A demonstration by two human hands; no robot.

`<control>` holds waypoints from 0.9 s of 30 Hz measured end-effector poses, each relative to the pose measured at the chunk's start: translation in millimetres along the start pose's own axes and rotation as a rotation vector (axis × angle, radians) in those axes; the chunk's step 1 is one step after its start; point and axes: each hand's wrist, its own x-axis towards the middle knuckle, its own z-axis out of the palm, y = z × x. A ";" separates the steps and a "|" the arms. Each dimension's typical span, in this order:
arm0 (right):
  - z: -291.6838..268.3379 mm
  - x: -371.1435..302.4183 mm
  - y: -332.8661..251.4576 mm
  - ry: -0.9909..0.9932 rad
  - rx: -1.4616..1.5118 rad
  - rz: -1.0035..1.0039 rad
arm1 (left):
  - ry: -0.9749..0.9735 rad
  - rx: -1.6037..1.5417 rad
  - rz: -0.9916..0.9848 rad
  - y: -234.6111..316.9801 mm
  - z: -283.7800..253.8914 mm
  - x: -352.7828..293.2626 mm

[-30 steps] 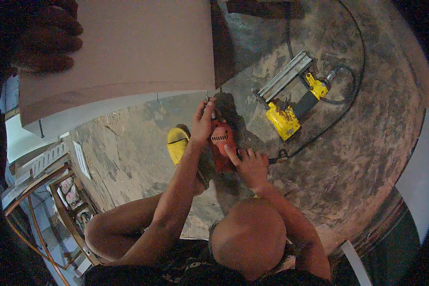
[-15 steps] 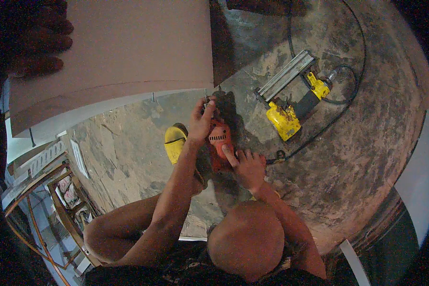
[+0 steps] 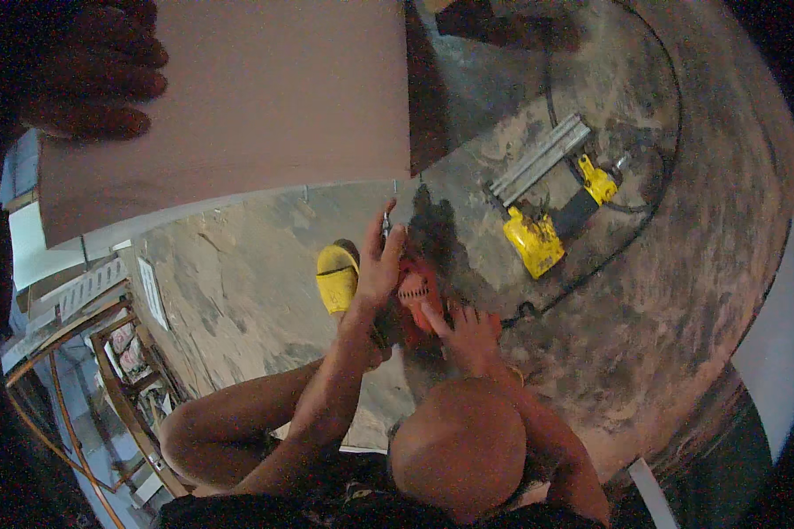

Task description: The person assembles a white cabinet by aligning panels and using a drill to drive screws into the wood. The person uses pliers to adjust a fastener and continues drilling while an assistant holds the panels in place.

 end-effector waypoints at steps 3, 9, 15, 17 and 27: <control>-6.3 -2.3 8.7 0.011 0.009 -0.173 | 0.075 0.058 -0.042 47.3 7.6 -25.8; -51.4 28.6 -9.6 0.376 0.263 -0.261 | 0.134 0.125 0.093 129.2 5.0 -31.0; -43.0 30.2 -21.4 0.392 0.359 -0.318 | 0.100 0.281 0.060 140.9 -1.6 -35.3; -41.5 27.8 -25.1 0.446 0.400 -0.305 | 0.096 0.276 0.078 143.7 -0.1 -35.6; -35.4 28.8 -20.7 0.413 0.392 -0.299 | 0.093 0.170 0.057 144.9 2.7 -32.4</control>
